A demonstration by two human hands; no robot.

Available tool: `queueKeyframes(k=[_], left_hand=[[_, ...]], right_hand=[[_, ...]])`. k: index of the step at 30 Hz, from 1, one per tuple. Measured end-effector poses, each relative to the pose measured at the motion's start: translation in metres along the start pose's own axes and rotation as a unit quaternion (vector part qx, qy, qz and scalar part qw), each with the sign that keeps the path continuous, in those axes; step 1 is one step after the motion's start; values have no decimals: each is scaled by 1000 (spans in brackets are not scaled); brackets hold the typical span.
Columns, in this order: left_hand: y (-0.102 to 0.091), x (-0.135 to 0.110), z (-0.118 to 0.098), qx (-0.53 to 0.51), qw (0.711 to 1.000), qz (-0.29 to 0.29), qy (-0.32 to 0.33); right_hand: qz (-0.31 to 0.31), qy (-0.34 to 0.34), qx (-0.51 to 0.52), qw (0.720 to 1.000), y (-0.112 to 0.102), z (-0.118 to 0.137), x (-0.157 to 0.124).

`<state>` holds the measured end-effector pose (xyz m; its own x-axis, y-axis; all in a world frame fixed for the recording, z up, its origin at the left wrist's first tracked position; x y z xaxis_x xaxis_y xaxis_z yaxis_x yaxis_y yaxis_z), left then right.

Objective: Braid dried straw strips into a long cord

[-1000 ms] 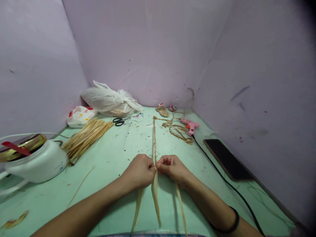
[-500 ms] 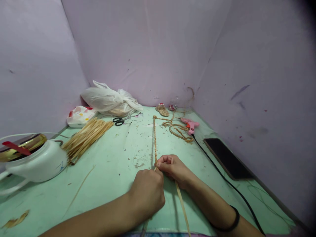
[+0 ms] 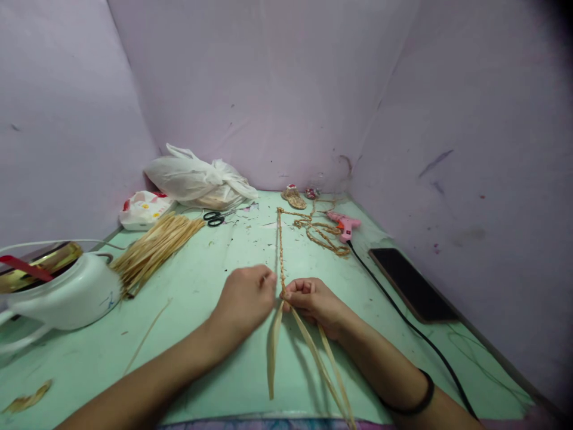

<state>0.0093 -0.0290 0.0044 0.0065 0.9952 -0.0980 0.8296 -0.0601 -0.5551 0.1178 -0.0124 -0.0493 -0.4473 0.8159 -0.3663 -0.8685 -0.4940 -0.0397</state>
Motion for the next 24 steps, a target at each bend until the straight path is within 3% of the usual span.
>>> queueKeyframes(k=[2, 4, 6, 7, 12, 16, 18, 20, 24], left_hand=[[4, 7, 18, -160, 978, 35, -129], [25, 6, 27, -299, 919, 140, -214], [40, 5, 28, -366, 877, 212, -228], [43, 5, 28, -368, 875, 221, -224], [39, 15, 37, -197, 944, 174, -199], [32, 23, 36, -90, 982, 113, -120], [31, 24, 35, -82, 989, 95, -79], [32, 23, 37, -92, 989, 94, -72], [34, 19, 34, -144, 982, 90, -83]], right_hand=[[11, -3, 5, 1000, 1, 1, 0], [8, -6, 1, 1000, 0, 2, 0], [4, -8, -16, 1000, -1, 2, 1], [1, -8, -32, 999, -1, 1, 2], [-36, -59, -179, 981, -7, 4, 6], [-105, -141, -347, 921, -11, 17, -5], [-121, -146, -394, 899, -12, 21, -10], [-122, -104, -390, 907, -16, 18, -11], [-67, 9, -279, 958, -15, 3, -8]])
Point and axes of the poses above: each hand's wrist, its own x-axis towards the middle knuckle, its own y-axis out of the palm, z = x × y, the point moved 7 cm from there along x, towards the middle knuckle, and after that the axes turned 11 degrees about -x, right-handed, at the moved point
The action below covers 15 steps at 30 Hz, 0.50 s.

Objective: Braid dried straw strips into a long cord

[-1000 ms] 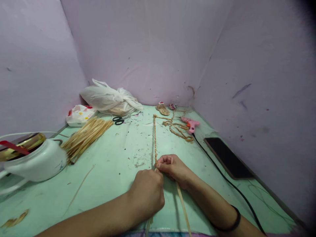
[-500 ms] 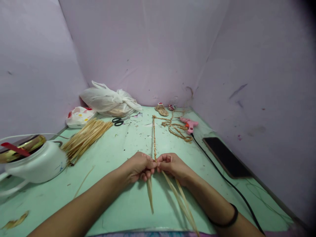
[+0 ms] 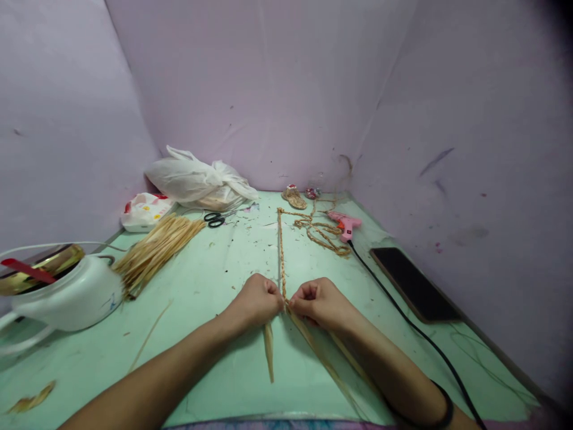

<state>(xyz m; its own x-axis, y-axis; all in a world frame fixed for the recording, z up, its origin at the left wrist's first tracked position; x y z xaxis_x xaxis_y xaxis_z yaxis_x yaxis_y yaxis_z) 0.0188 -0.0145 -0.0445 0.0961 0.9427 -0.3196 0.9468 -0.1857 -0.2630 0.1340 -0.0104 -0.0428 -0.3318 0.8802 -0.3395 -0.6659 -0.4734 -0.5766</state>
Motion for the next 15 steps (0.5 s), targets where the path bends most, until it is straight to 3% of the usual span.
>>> queueKeyframes(k=[3, 6, 11, 15], left_hand=[[2, -4, 0, -66, 997, -6, -38], [5, -8, 4, -129, 989, 2, -79], [5, -10, 3, -148, 985, 45, -72], [2, -8, 1, -143, 987, 27, -72]], right_hand=[[10, -15, 4, 1000, 5, 3, -4], [-58, -115, -104, 986, 2, 17, -13], [-131, -260, -283, 914, 4, 37, -30], [-123, -334, -338, 871, 10, 44, -37]])
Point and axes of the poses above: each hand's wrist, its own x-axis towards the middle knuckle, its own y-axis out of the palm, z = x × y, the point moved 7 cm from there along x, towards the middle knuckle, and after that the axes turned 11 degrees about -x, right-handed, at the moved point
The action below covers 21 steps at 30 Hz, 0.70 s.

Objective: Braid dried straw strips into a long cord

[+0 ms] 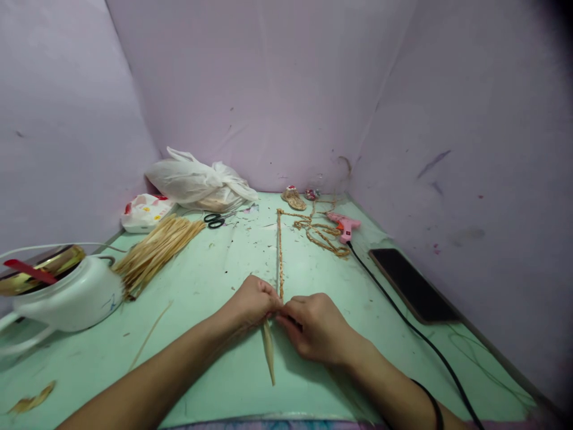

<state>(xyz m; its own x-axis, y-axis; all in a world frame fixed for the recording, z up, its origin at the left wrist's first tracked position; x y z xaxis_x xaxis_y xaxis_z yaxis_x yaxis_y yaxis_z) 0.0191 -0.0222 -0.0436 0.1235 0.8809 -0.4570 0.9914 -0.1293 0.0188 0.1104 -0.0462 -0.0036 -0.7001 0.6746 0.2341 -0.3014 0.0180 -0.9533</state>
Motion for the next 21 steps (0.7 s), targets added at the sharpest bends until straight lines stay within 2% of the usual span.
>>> queueKeyframes(k=[2, 3, 5, 6, 8, 10, 11, 12, 15, 17, 21], left_hand=[[-1, 0, -2, -2, 1000, -5, -1], [-1, 0, -3, -3, 1000, -2, -6], [-1, -2, -4, -5, 1000, 9, -21], [-1, -2, -4, -7, 1000, 16, -26], [-1, -3, -5, -12, 999, 29, -30], [-1, -2, -4, -8, 999, 38, -23], [-1, -1, -4, -1, 999, 41, -16], [-1, 1, -3, 9, 999, 44, -8], [-2, 7, -1, 54, 996, 59, 28], [-3, 10, -3, 97, 991, 70, 59], [-4, 10, -7, 172, 979, 78, 80]], right_hand=[[-7, 2, 35, 999, -3, -3, 1], [-25, 33, 72, 997, -6, -9, 2], [-67, 156, 180, 969, -11, -32, 2], [-71, 230, 253, 937, -8, -44, 0], [-13, 331, 425, 842, 10, -53, -2], [88, 335, 572, 743, 28, -40, 0], [120, 325, 608, 714, 32, -33, 1], [134, 319, 614, 709, 34, -29, 2], [121, 358, 525, 763, 37, -35, 2], [113, 377, 477, 786, 38, -39, 2], [103, 367, 481, 789, 41, -42, 5]])
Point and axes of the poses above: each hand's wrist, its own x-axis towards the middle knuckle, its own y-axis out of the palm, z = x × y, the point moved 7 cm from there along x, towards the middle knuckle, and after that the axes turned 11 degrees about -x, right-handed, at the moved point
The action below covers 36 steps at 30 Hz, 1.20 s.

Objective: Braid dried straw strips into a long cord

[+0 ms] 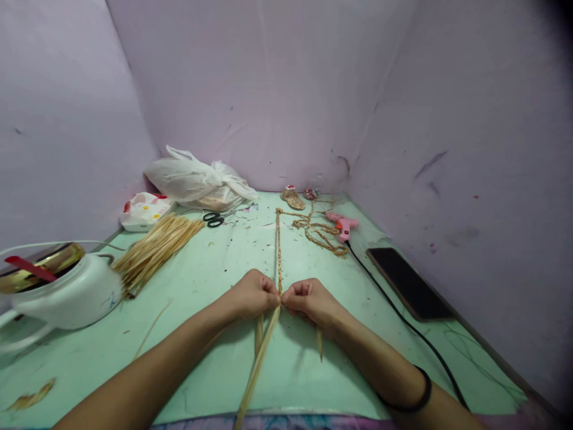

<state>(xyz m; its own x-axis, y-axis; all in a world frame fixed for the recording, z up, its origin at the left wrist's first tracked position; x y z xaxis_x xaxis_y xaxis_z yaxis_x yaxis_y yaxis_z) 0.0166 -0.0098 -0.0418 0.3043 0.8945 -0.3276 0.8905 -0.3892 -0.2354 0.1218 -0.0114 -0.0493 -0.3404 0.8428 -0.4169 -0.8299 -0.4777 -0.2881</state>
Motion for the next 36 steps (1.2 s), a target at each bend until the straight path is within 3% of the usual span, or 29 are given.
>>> queueKeyframes(k=[7, 15, 18, 21, 23, 25, 27, 30, 36], left_hand=[[-5, -22, -20, 164, 983, -76, 16], [28, -44, -25, 297, 938, -139, 109], [32, -44, -29, 302, 940, -102, 120], [14, -37, -34, 185, 978, -48, 80], [-15, -33, -30, 38, 992, -121, 9], [-25, -28, -17, -118, 983, -122, -68], [-12, -22, -5, -237, 962, -39, -127], [11, -16, 7, -326, 929, 67, -162], [16, -10, 19, -382, 898, 100, -192]], right_hand=[[-11, -32, 23, 999, 2, 2, -1], [-25, -54, 90, 994, 5, -1, -1], [-21, -58, 109, 992, 7, -2, -1], [-12, -45, 116, 992, 8, 0, -4], [-7, -39, 103, 994, 8, 3, -6], [2, -36, 93, 995, 7, 5, -7], [13, -47, 105, 993, 8, 6, -7], [23, -78, 114, 990, 8, 7, -4], [48, -100, 112, 988, 8, 8, -3]])
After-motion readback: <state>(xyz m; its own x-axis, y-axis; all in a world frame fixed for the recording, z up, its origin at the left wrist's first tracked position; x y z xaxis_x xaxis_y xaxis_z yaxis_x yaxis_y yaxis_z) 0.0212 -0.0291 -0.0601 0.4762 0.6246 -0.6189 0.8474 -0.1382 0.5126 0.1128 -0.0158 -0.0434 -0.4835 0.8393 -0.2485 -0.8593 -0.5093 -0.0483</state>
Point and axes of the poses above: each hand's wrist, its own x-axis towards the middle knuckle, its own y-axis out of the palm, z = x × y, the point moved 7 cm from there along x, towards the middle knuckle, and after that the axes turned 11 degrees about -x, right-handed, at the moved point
